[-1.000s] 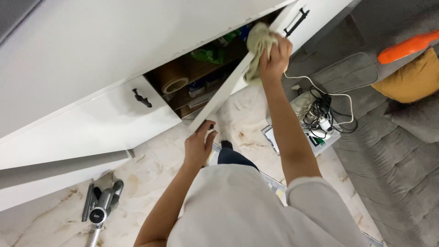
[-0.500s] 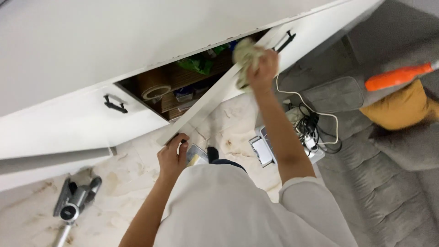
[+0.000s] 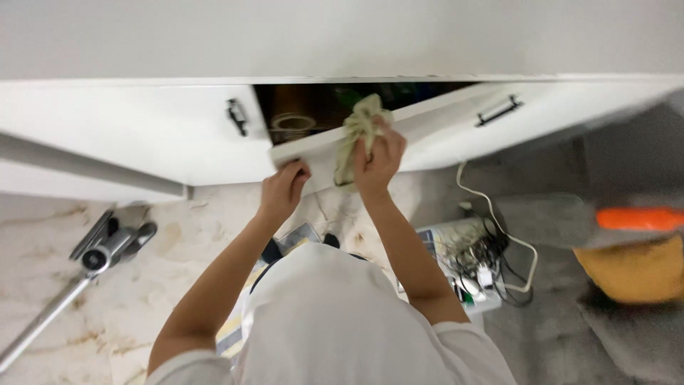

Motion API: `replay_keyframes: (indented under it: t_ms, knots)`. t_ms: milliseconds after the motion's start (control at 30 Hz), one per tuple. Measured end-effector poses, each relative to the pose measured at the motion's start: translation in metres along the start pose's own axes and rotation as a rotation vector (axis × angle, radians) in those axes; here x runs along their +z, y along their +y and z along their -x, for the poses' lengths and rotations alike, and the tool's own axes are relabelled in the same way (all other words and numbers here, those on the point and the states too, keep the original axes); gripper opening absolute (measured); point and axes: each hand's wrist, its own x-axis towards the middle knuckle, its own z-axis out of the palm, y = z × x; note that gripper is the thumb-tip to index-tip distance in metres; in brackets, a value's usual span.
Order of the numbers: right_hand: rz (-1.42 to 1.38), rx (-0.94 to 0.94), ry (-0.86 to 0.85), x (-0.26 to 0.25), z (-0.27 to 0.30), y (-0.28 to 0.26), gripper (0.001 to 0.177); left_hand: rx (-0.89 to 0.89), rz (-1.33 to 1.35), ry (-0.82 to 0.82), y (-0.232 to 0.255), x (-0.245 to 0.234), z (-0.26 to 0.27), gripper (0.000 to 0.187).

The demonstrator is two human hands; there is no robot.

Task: Wiping down a white desk and various objects including a lamp, remotes, and a laptop using a cleaning spray and cloth.

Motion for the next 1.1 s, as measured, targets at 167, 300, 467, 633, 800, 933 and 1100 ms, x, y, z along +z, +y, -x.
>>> replay_keyframes:
  t_ms: [167, 300, 467, 633, 800, 933, 1100]
  knots:
    - [-0.435, 0.125, -0.342, 0.008, -0.01, -0.025, 0.008, -0.015, -0.033, 0.117, -0.022, -0.002, -0.031, 0.017]
    - [-0.715, 0.34, -0.689, -0.013, 0.014, -0.035, 0.011, -0.086, -0.027, 0.163, -0.015, -0.013, -0.044, 0.046]
    - [-0.622, 0.349, -0.536, 0.002, 0.045, -0.019, 0.016, -0.199, -0.109, 0.611, -0.008, -0.045, -0.051, 0.053]
    - [-0.527, 0.514, -0.407, 0.009, 0.014, -0.046, 0.022, -0.265, 0.013, 0.457, -0.036, -0.052, -0.049, 0.069]
    - [-0.495, 0.084, -0.401, 0.022, -0.03, -0.117, 0.022, -0.21, -0.098, 0.401, -0.033, -0.056, 0.008, 0.067]
    - [-0.456, -0.17, -0.594, 0.048, -0.035, -0.164, 0.03, -0.367, -0.128, 0.268, -0.022, -0.074, 0.05, 0.064]
    - [-0.067, -0.56, -0.767, 0.057, -0.055, -0.214, 0.039, -0.308, -0.074, 0.219, -0.014, -0.078, 0.054, 0.08]
